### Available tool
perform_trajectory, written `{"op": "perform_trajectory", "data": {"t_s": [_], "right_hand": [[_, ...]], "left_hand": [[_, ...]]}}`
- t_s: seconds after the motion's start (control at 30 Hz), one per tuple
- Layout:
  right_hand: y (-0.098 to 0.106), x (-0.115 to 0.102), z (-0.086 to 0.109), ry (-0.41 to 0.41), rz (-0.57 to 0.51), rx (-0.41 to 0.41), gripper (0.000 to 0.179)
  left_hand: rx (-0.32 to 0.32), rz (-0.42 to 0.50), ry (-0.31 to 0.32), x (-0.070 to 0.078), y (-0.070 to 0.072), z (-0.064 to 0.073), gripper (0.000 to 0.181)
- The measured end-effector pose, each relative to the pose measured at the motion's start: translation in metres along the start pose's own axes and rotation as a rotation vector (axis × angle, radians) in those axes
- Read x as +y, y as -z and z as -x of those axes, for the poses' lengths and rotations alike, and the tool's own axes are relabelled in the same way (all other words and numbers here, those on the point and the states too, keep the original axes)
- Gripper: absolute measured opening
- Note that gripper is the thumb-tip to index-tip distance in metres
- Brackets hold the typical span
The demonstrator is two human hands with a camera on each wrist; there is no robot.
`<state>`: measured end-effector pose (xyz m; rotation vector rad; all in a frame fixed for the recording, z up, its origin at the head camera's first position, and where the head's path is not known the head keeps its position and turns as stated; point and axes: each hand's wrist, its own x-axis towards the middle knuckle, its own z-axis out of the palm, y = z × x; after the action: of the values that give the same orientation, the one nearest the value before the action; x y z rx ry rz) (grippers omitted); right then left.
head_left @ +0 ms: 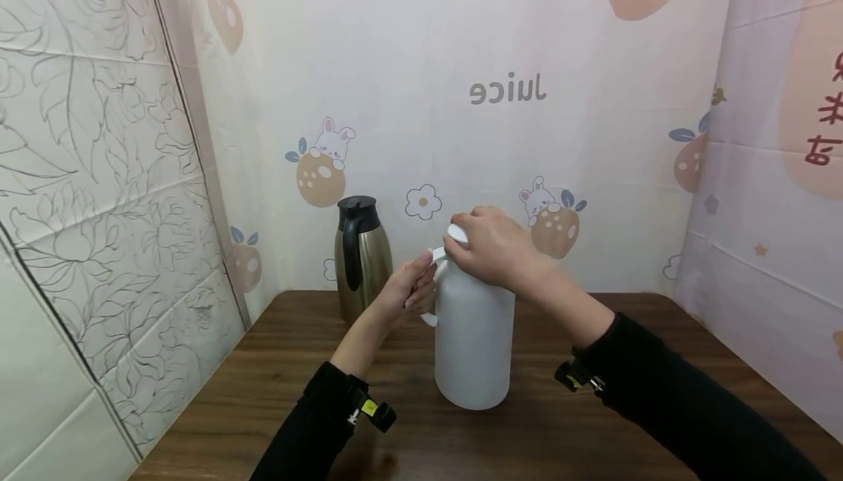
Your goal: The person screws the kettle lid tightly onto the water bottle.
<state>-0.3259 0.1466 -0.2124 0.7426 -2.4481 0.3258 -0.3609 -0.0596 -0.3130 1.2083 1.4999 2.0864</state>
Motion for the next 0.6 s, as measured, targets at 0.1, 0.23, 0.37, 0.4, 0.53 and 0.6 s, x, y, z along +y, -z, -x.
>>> {"op": "perform_trajectory", "data": {"t_s": [0.1, 0.23, 0.37, 0.4, 0.53, 0.6], "right_hand": [[0.000, -0.003, 0.002, -0.024, 0.034, 0.015, 0.045], [0.000, -0.004, 0.002, -0.043, 0.041, 0.034, 0.044], [0.004, -0.003, 0.000, -0.042, 0.008, 0.005, 0.049], [0.005, -0.002, 0.000, -0.040, -0.007, -0.008, 0.052], [0.010, 0.004, 0.002, -0.019, -0.078, -0.038, 0.060], [0.012, 0.007, 0.003, -0.006, -0.107, -0.038, 0.060]], "left_hand": [[0.007, -0.008, 0.001, 0.000, -0.003, -0.001, 0.050], [0.015, -0.006, 0.011, 0.001, -0.004, -0.002, 0.050], [0.014, -0.003, 0.007, 0.003, -0.005, -0.002, 0.050], [0.013, -0.004, 0.005, 0.003, -0.005, -0.002, 0.050], [0.021, -0.016, 0.009, 0.002, -0.006, -0.002, 0.049], [0.026, -0.021, 0.015, 0.003, -0.006, -0.003, 0.049]]}}
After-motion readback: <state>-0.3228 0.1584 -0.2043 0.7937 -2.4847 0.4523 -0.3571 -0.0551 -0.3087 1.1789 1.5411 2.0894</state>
